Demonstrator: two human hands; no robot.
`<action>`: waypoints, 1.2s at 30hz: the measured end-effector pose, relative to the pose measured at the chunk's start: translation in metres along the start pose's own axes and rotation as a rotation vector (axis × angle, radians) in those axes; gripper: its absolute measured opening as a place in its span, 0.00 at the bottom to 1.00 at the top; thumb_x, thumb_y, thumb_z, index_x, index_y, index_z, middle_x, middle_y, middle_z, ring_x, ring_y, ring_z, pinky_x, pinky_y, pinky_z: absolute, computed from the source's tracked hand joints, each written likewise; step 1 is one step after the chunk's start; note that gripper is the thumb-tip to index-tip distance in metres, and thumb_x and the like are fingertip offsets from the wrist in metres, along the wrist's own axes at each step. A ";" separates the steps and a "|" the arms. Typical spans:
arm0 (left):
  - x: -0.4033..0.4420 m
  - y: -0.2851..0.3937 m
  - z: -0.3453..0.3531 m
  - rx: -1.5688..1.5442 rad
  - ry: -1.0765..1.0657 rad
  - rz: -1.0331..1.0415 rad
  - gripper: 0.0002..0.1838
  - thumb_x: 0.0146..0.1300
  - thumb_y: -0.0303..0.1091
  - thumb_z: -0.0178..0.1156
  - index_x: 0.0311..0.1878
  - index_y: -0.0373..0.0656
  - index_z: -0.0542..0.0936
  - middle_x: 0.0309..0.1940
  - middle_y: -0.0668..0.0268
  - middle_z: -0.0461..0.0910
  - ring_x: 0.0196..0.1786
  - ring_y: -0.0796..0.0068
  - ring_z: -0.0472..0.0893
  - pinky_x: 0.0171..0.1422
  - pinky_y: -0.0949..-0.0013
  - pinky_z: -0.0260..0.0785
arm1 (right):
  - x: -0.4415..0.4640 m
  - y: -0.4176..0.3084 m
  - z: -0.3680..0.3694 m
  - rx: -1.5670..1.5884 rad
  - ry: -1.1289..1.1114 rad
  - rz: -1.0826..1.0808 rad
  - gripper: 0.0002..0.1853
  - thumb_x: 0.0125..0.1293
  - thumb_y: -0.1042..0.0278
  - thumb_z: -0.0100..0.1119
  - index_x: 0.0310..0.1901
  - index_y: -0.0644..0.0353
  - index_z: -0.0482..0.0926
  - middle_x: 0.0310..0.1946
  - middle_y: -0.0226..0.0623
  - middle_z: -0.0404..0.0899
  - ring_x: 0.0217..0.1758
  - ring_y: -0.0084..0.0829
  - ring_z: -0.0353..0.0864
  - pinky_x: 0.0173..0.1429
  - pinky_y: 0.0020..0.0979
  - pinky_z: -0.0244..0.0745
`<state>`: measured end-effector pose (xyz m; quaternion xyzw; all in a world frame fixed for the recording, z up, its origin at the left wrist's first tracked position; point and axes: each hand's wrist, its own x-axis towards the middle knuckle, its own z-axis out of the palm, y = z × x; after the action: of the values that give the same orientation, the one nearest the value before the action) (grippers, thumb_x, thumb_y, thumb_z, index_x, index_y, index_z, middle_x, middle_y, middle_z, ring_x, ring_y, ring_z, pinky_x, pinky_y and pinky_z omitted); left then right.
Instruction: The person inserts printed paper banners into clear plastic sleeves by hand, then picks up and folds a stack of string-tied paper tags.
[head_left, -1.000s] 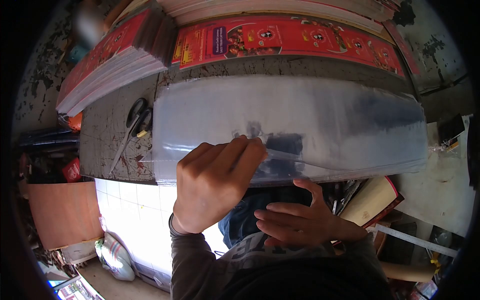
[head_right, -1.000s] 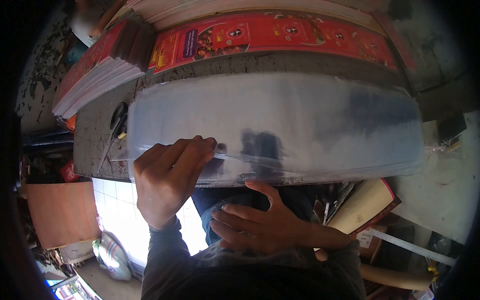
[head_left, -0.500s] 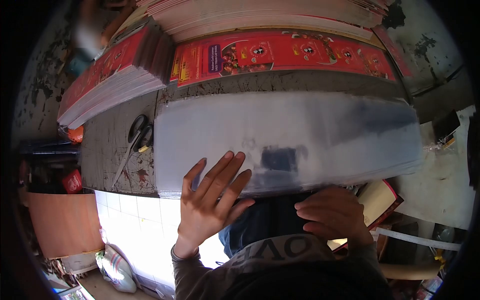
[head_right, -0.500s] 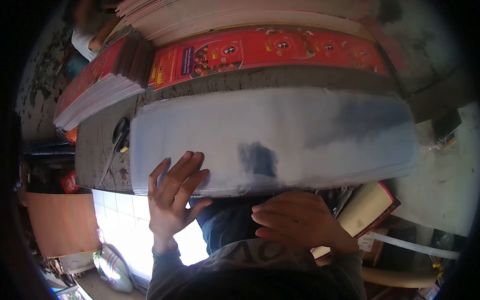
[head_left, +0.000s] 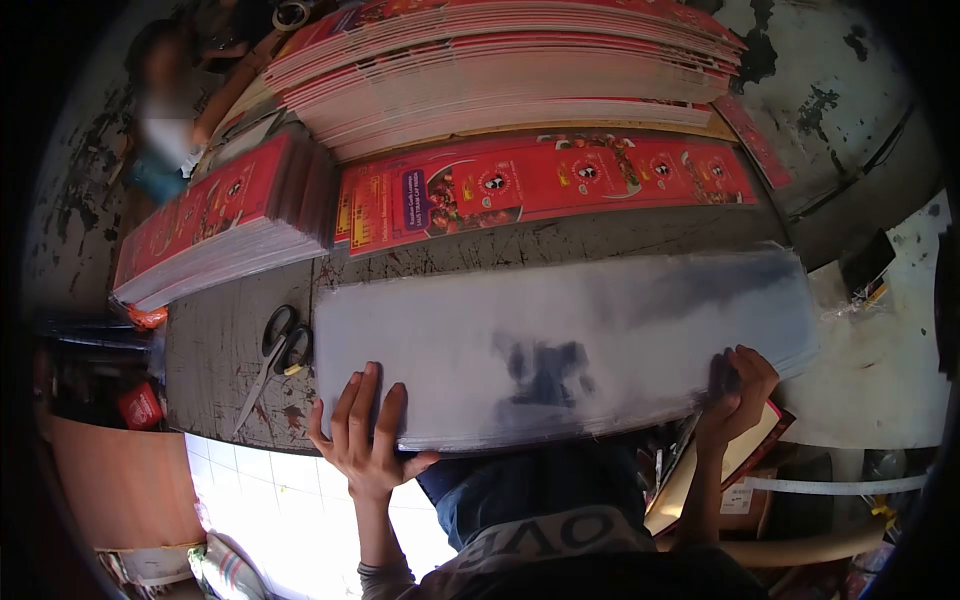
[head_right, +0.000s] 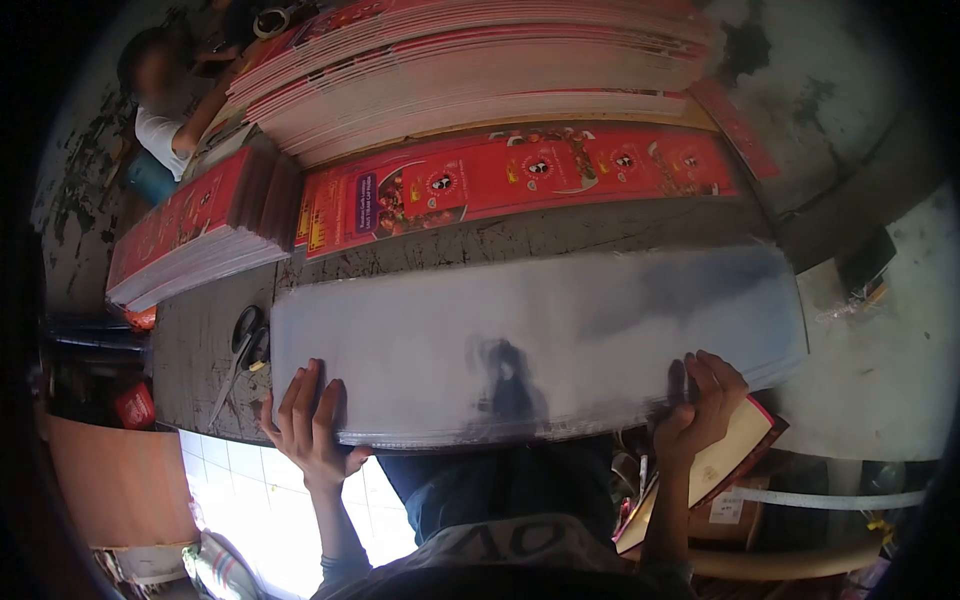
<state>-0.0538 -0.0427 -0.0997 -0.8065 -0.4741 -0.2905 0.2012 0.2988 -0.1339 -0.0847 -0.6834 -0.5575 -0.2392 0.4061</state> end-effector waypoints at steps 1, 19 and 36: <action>-0.001 0.000 -0.001 -0.003 0.000 0.004 0.38 0.54 0.75 0.28 0.42 0.58 0.79 0.48 0.67 0.77 0.52 0.69 0.74 0.68 0.56 0.44 | -0.003 0.004 0.002 0.058 0.097 0.140 0.29 0.68 0.45 0.31 0.37 0.65 0.75 0.41 0.42 0.73 0.46 0.39 0.70 0.47 0.38 0.68; 0.001 0.004 0.000 -0.060 0.002 0.004 0.33 0.63 0.62 0.23 0.40 0.53 0.77 0.43 0.64 0.79 0.45 0.71 0.76 0.51 0.67 0.58 | -0.035 0.046 0.020 -0.078 0.152 0.150 0.27 0.66 0.46 0.28 0.46 0.63 0.68 0.50 0.43 0.60 0.53 0.37 0.61 0.61 0.44 0.56; 0.002 0.008 -0.008 -0.158 -0.030 -0.110 0.26 0.63 0.53 0.30 0.35 0.57 0.80 0.41 0.70 0.80 0.47 0.78 0.74 0.55 0.69 0.54 | -0.045 0.049 0.023 0.042 0.244 0.210 0.27 0.63 0.41 0.33 0.45 0.59 0.69 0.48 0.42 0.62 0.56 0.39 0.61 0.60 0.46 0.55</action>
<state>-0.0483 -0.0500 -0.0928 -0.7968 -0.4962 -0.3255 0.1135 0.3311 -0.1434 -0.1465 -0.6951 -0.4344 -0.2651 0.5077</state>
